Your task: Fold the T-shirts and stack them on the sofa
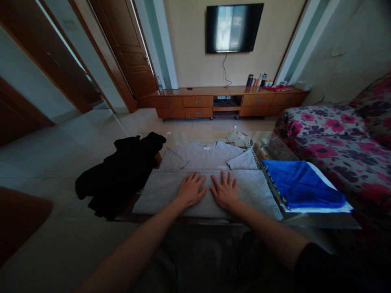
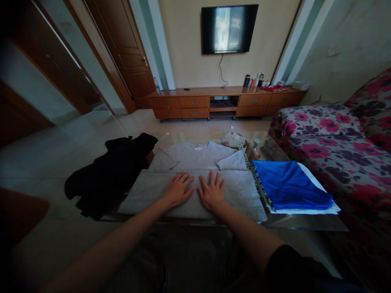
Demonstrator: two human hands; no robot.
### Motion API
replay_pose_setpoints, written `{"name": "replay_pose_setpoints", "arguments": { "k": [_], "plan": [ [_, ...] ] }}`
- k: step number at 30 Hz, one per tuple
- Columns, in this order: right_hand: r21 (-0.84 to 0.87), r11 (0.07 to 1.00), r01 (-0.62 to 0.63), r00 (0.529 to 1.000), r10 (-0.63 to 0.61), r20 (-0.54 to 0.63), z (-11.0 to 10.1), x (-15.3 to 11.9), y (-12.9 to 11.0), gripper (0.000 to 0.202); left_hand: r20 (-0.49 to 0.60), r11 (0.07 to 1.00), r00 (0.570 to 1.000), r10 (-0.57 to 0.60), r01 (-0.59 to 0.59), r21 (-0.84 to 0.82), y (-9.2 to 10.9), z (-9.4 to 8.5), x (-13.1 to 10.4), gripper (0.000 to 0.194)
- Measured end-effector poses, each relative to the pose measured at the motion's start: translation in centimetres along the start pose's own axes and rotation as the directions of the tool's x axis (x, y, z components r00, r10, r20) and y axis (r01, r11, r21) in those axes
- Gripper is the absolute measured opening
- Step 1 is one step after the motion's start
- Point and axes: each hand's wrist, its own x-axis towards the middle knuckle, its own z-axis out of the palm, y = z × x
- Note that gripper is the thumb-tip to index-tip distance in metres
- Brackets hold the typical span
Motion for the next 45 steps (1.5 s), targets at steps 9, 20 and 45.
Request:
{"name": "replay_pose_setpoints", "arguments": {
  "k": [9, 20, 45],
  "plan": [
    [0.077, 0.997, -0.021, 0.999, 0.018, 0.042, 0.2, 0.3, 4.0, 0.072, 0.141, 0.991, 0.981, 0.130, -0.124, -0.050, -4.5, -0.5, -2.3, 0.064],
    [-0.087, 0.967, -0.238, 0.969, 0.231, -0.083, 0.1, -0.5, 12.3, 0.071, 0.019, 0.979, 0.985, -0.173, 0.170, 0.110, -13.1, -1.5, -6.3, 0.064],
    [0.075, 0.965, 0.252, 0.968, -0.252, -0.008, 1.1, -2.5, -1.4, 0.069, 0.049, 0.994, 0.993, 0.105, -0.104, -0.029, 1.1, 1.8, -4.3, 0.071]
  ]
}}
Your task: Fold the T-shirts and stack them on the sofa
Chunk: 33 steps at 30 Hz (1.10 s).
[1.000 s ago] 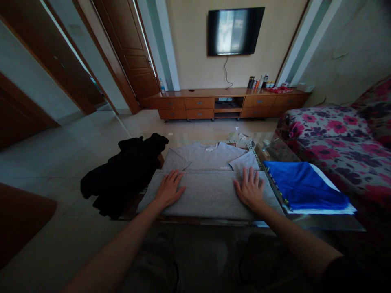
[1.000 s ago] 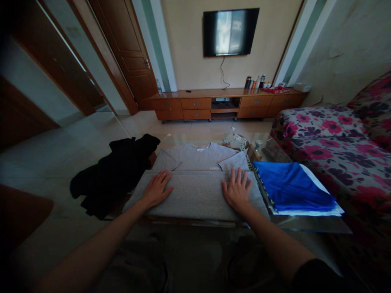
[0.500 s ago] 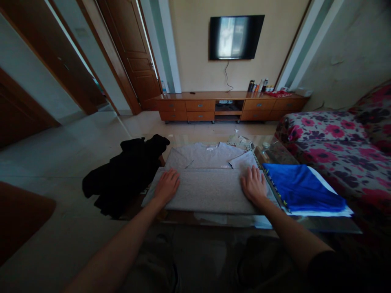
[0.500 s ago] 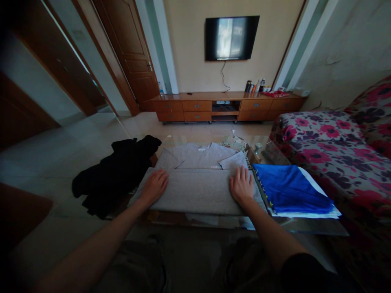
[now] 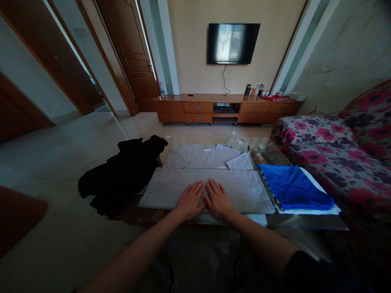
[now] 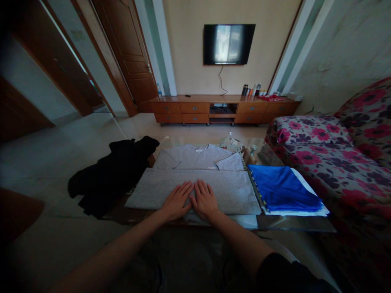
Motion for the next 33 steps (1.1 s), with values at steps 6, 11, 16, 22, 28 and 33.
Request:
{"name": "replay_pose_setpoints", "arguments": {
  "k": [6, 11, 16, 22, 28, 33],
  "plan": [
    [-0.058, 0.998, 0.023, 1.000, -0.023, 0.003, -1.0, -2.9, 5.2, 0.069, -0.005, 0.995, 0.996, -0.085, 0.085, 0.048, -5.7, -1.2, -2.4, 0.080],
    [-0.142, 0.968, -0.205, 0.975, 0.189, -0.119, -0.8, -5.3, 9.9, 0.078, -0.054, 0.962, 0.969, -0.241, 0.246, 0.119, -12.1, -1.9, -5.9, 0.078],
    [-0.171, 0.946, -0.275, 0.958, 0.256, -0.126, -1.0, -6.6, 14.5, 0.073, -0.090, 0.937, 0.943, -0.319, 0.329, 0.119, -16.4, -2.6, -8.6, 0.080],
    [-0.172, 0.950, -0.261, 0.961, 0.240, -0.134, -1.6, -7.4, 16.1, 0.071, -0.064, 0.940, 0.950, -0.307, 0.313, 0.134, -16.8, -2.4, -9.3, 0.083],
    [-0.191, 0.935, -0.300, 0.949, 0.272, -0.159, -0.3, -10.5, 14.5, 0.072, -0.053, 0.946, 0.957, -0.285, 0.289, 0.148, -15.6, -2.6, -12.7, 0.080],
    [-0.203, 0.927, -0.316, 0.945, 0.288, -0.153, -1.3, -10.2, 14.0, 0.064, -0.047, 0.931, 0.940, -0.338, 0.341, 0.130, -15.4, -3.9, -12.7, 0.064]
  ]
}}
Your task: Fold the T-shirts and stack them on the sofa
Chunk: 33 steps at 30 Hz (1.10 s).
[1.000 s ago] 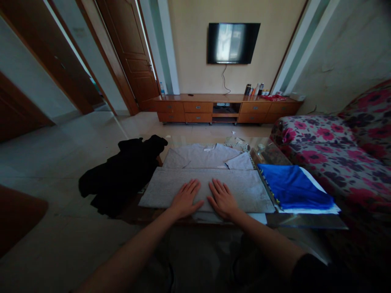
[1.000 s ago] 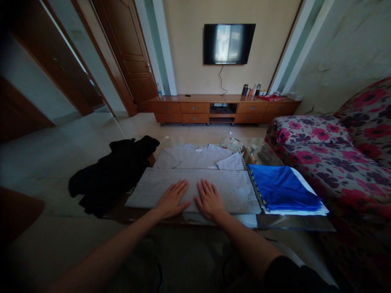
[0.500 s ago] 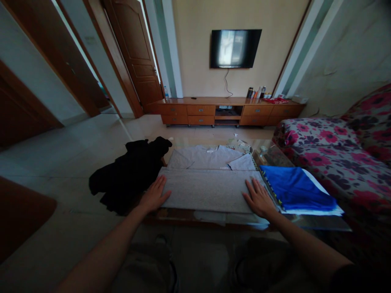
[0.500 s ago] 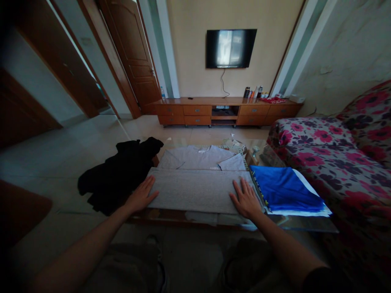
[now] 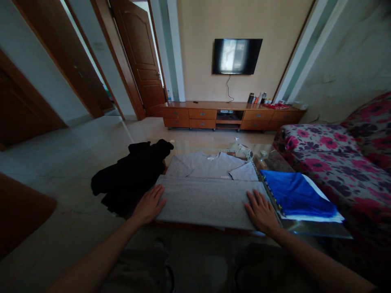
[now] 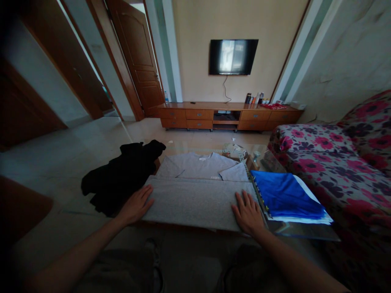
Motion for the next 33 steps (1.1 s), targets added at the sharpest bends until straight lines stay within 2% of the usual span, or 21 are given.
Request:
{"name": "replay_pose_setpoints", "arguments": {
  "k": [3, 6, 8, 13, 17, 20, 23, 27, 33],
  "plan": [
    [0.006, 1.000, -0.023, 0.999, 0.023, -0.034, -1.4, 2.9, 0.2, 0.055, -0.053, 0.992, 0.990, -0.130, 0.130, -0.005, 0.4, -0.8, 2.3, 0.058],
    [-0.015, 0.998, -0.057, 0.996, 0.056, -0.073, -2.0, 5.9, 0.9, 0.052, -0.104, 0.950, 0.945, -0.309, 0.311, 0.010, 0.7, -1.0, 4.8, 0.059],
    [-0.024, 0.995, -0.094, 0.994, 0.093, -0.056, -2.0, 7.3, 1.6, 0.051, -0.095, 0.927, 0.924, -0.369, 0.373, 0.026, 0.6, -0.7, 6.1, 0.059],
    [0.025, 0.992, -0.123, 0.992, 0.123, 0.020, -1.1, 8.4, 2.9, 0.051, -0.076, 0.908, 0.905, -0.419, 0.419, -0.011, -0.6, 0.3, 7.7, 0.063],
    [0.097, 0.977, -0.188, 0.981, 0.191, -0.024, -0.3, 8.7, 3.5, 0.056, -0.098, 0.889, 0.890, -0.445, 0.427, -0.164, -1.8, 0.6, 8.5, 0.062],
    [0.159, 0.969, -0.188, 0.977, 0.201, -0.069, -0.2, 9.1, 3.9, 0.061, -0.091, 0.848, 0.876, -0.474, 0.426, -0.316, -2.1, 0.3, 9.1, 0.061],
    [0.202, 0.960, -0.192, 0.973, 0.214, -0.089, -0.5, 9.5, 4.5, 0.062, -0.038, 0.820, 0.867, -0.497, 0.455, -0.346, -1.9, -0.3, 9.3, 0.062],
    [0.264, 0.924, -0.277, 0.949, 0.306, -0.074, -1.3, 9.8, 5.5, 0.060, 0.007, 0.802, 0.849, -0.529, 0.503, -0.322, -1.7, -0.7, 9.4, 0.050],
    [0.430, 0.828, -0.360, 0.908, 0.416, -0.041, -2.1, 9.4, 6.7, 0.047, 0.001, 0.773, 0.834, -0.552, 0.513, -0.374, -2.0, -0.9, 9.6, 0.022]
  ]
}}
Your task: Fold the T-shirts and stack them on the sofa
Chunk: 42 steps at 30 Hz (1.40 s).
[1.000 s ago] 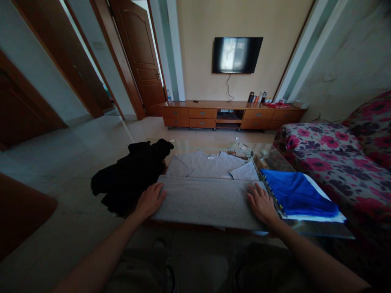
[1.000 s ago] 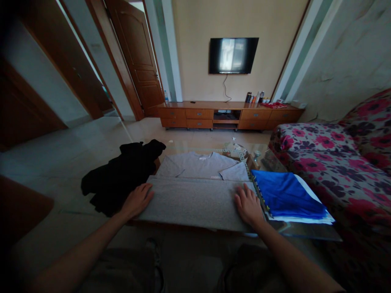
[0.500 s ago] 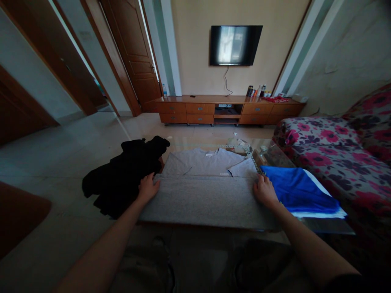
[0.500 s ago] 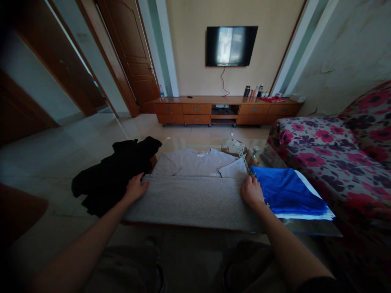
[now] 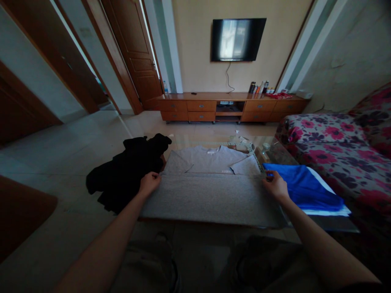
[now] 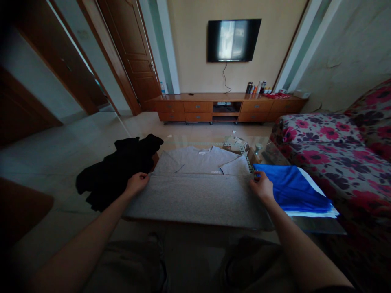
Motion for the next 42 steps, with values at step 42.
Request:
{"name": "replay_pose_setpoints", "arguments": {
  "k": [42],
  "plan": [
    [-0.279, 0.857, 0.433, 0.884, -0.342, 0.319, 5.6, -5.7, -7.4, 0.064, 0.234, 0.758, 0.782, 0.578, -0.620, 0.201, 6.9, 5.1, -5.3, 0.061]
  ]
}}
